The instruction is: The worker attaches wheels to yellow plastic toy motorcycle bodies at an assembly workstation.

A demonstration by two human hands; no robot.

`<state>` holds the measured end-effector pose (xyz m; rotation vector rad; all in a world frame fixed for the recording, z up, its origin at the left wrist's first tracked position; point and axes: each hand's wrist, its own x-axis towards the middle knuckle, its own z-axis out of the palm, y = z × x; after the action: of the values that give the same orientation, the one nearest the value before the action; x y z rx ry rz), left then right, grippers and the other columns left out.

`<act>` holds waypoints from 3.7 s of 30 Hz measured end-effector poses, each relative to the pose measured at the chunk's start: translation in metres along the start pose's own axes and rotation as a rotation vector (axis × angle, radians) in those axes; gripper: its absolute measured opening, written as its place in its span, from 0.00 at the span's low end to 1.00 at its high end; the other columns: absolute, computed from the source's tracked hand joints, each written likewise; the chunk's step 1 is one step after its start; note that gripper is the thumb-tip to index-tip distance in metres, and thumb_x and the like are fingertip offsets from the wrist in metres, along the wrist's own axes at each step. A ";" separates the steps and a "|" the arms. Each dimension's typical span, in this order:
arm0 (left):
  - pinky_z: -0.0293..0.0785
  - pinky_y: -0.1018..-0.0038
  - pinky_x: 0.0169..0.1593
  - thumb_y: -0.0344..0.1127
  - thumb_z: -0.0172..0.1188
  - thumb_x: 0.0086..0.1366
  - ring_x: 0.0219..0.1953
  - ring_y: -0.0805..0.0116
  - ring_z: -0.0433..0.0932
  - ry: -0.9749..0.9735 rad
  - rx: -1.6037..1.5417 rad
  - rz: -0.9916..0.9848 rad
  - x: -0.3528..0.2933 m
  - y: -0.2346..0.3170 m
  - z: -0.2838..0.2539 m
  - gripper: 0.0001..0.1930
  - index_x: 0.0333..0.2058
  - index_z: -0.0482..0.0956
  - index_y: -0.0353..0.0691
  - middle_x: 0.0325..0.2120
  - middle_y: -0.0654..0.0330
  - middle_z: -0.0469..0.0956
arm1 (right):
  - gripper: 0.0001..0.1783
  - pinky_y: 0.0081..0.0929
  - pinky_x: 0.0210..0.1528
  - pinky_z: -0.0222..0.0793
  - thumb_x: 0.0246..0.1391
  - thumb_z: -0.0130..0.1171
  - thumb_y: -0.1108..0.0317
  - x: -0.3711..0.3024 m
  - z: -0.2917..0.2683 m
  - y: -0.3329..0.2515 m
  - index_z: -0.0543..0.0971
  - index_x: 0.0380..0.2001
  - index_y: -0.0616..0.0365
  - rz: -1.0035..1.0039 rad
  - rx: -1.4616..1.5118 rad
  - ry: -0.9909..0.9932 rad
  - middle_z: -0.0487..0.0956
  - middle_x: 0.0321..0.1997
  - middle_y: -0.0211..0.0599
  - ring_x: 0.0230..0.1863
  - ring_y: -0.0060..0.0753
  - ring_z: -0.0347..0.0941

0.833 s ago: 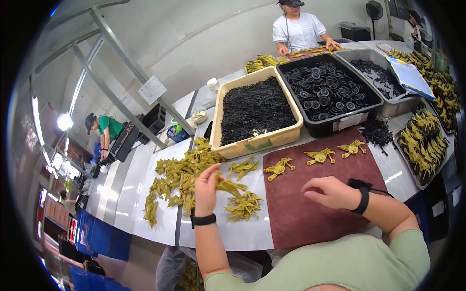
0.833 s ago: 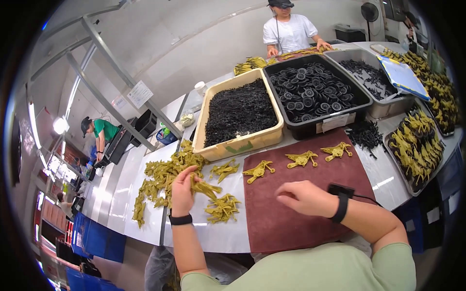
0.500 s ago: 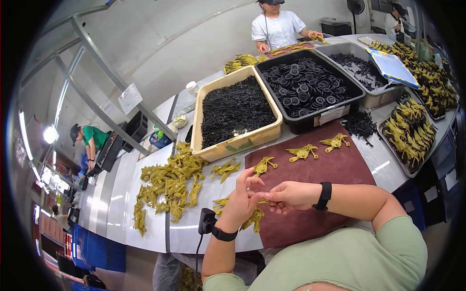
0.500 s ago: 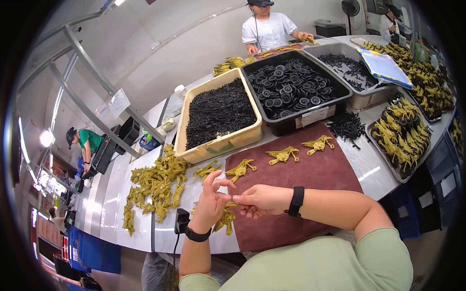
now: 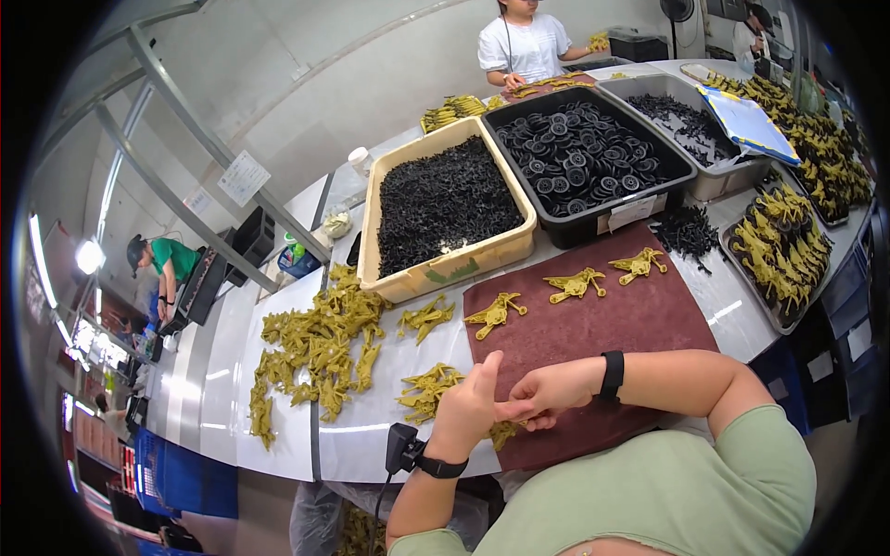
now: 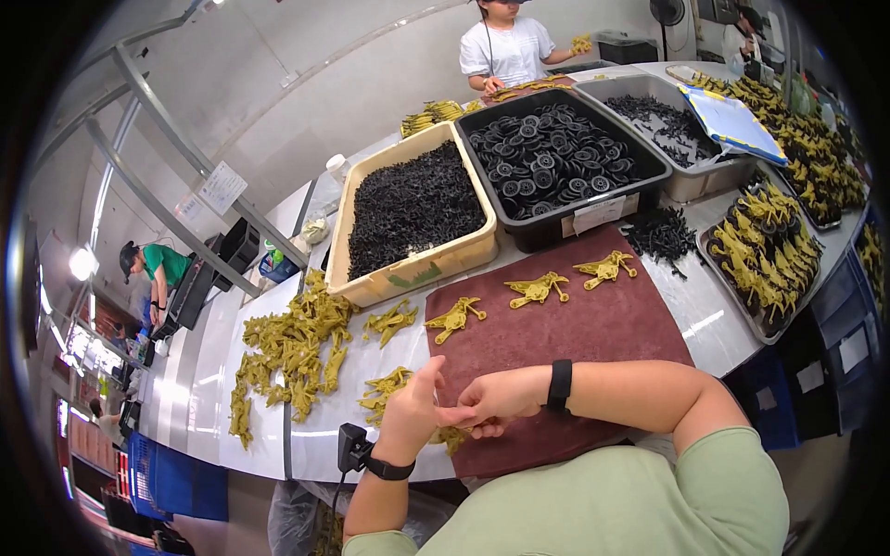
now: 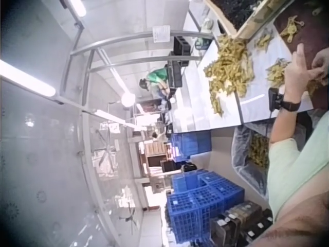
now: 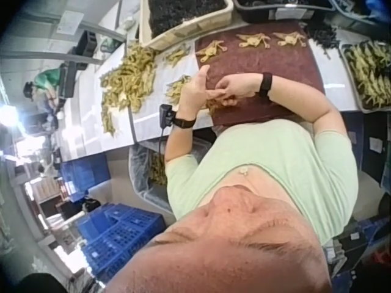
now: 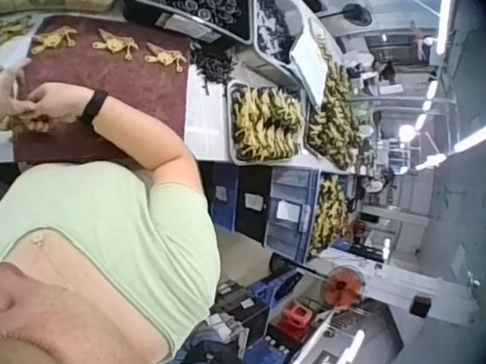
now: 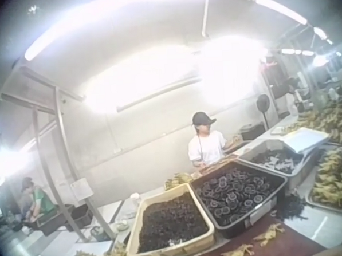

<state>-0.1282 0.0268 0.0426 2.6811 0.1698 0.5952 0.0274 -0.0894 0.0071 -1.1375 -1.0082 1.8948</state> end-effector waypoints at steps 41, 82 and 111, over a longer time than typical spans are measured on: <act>0.67 0.62 0.43 0.34 0.59 0.54 0.38 0.57 0.73 0.187 0.861 -0.411 -0.056 -0.192 -0.036 0.18 0.46 0.76 0.41 0.38 0.57 0.77 | 0.23 0.46 0.39 0.72 0.55 0.55 0.57 -0.037 0.017 -0.006 0.70 0.39 0.72 0.021 -1.106 0.690 0.78 0.30 0.61 0.35 0.60 0.76; 0.70 0.63 0.54 0.30 0.55 0.62 0.52 0.56 0.74 0.368 -0.522 0.017 0.015 0.012 -0.026 0.17 0.49 0.71 0.30 0.50 0.47 0.73 | 0.12 0.23 0.45 0.75 0.61 0.55 0.67 -0.058 0.021 -0.018 0.74 0.42 0.64 -0.296 0.445 0.303 0.77 0.38 0.34 0.39 0.26 0.77; 0.67 0.64 0.46 0.37 0.62 0.57 0.41 0.57 0.73 0.313 0.552 -0.023 -0.011 -0.076 -0.017 0.18 0.45 0.75 0.36 0.40 0.55 0.76 | 0.07 0.27 0.40 0.72 0.62 0.48 0.74 -0.113 -0.041 0.015 0.72 0.38 0.67 -0.302 0.771 0.477 0.75 0.36 0.37 0.35 0.27 0.71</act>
<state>-0.1480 0.1001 0.0230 3.0764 0.5164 1.0955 0.1042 -0.1814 0.0232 -0.8380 -0.1309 1.4483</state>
